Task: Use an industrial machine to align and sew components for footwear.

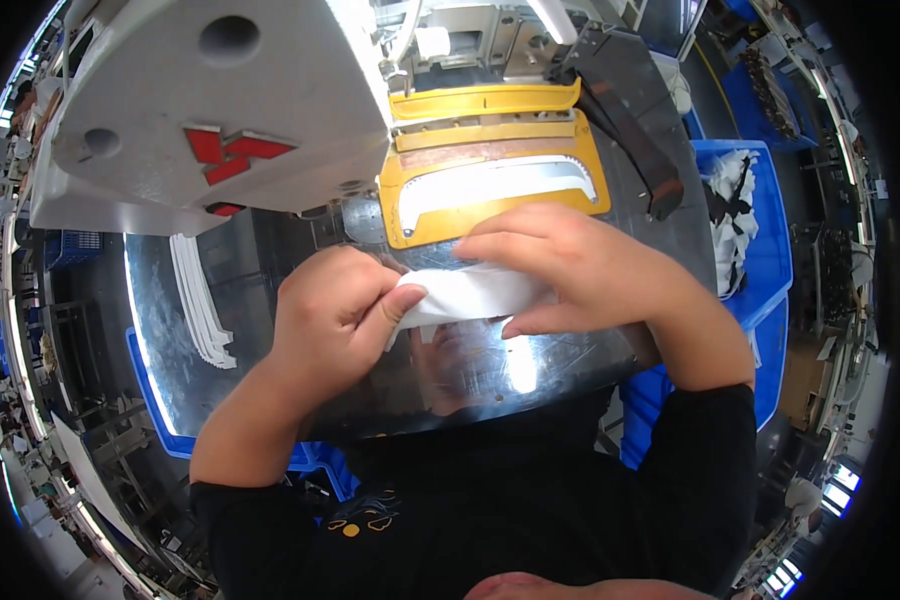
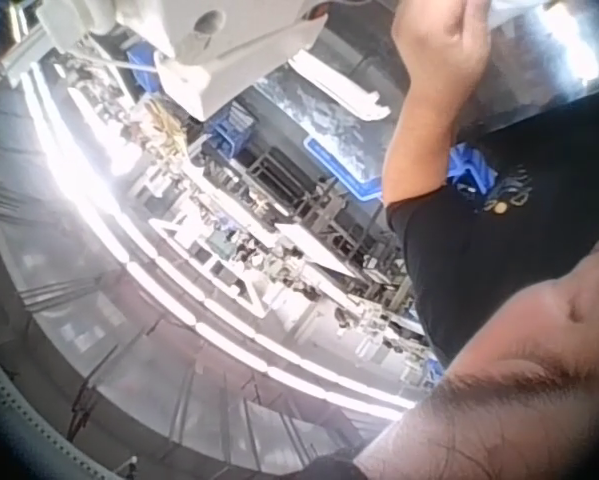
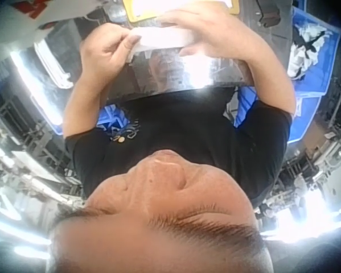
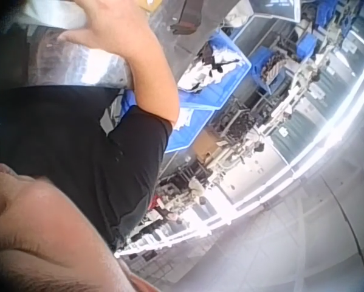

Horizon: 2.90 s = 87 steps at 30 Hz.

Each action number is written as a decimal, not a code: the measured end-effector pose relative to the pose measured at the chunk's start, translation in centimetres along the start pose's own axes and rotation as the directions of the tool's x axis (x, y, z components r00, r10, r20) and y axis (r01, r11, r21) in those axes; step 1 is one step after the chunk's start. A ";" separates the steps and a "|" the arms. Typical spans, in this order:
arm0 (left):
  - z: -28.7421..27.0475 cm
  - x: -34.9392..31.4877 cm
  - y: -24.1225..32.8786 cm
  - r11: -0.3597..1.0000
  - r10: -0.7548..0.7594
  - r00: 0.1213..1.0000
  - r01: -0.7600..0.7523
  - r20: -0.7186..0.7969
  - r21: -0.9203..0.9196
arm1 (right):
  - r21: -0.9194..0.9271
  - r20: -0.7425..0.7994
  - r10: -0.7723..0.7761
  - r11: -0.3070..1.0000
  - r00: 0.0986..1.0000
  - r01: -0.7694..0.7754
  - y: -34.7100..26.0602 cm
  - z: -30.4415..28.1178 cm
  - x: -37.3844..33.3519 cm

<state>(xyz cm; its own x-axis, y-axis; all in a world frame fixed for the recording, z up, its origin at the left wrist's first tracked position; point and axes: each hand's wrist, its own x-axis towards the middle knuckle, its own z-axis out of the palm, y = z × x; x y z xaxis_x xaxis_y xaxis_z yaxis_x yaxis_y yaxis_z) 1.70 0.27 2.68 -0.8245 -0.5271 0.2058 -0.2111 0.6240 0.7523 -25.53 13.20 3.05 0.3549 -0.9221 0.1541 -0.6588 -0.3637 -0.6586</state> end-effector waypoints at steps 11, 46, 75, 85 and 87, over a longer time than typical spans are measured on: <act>-0.8 -1.4 0.1 0.954 0.032 0.986 -0.079 -0.165 -0.289 | 0.362 0.154 0.085 0.922 0.984 -0.137 -0.9 -3.2 -0.8; 1.5 1.7 -2.7 0.965 0.065 0.994 -0.042 -0.084 0.260 | 0.239 -0.178 0.640 0.765 0.747 -0.598 5.3 -4.4 -1.2; 0.0 2.2 -3.7 0.872 0.152 0.971 -0.221 0.186 0.437 | 0.116 -0.194 0.763 0.642 0.616 -0.758 5.2 -4.7 -0.8; 0.2 2.3 -2.6 0.791 0.155 0.959 -0.265 0.239 0.552 | 0.009 -0.137 0.798 0.594 0.587 -0.804 4.5 -5.4 -0.4; 0.2 2.2 -2.5 0.751 0.115 0.959 -0.253 0.257 0.609 | -0.025 -0.129 0.794 0.596 0.594 -0.802 4.2 -5.6 -0.1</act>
<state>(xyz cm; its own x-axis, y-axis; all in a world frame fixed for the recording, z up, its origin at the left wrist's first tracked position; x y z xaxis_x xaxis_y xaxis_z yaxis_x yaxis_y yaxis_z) 0.33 -2.35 1.10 -0.9505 -0.2855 0.1230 -0.2695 0.9539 0.1320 -32.07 11.03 4.34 -0.3979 -0.8536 -0.3363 -0.6944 0.5198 -0.4976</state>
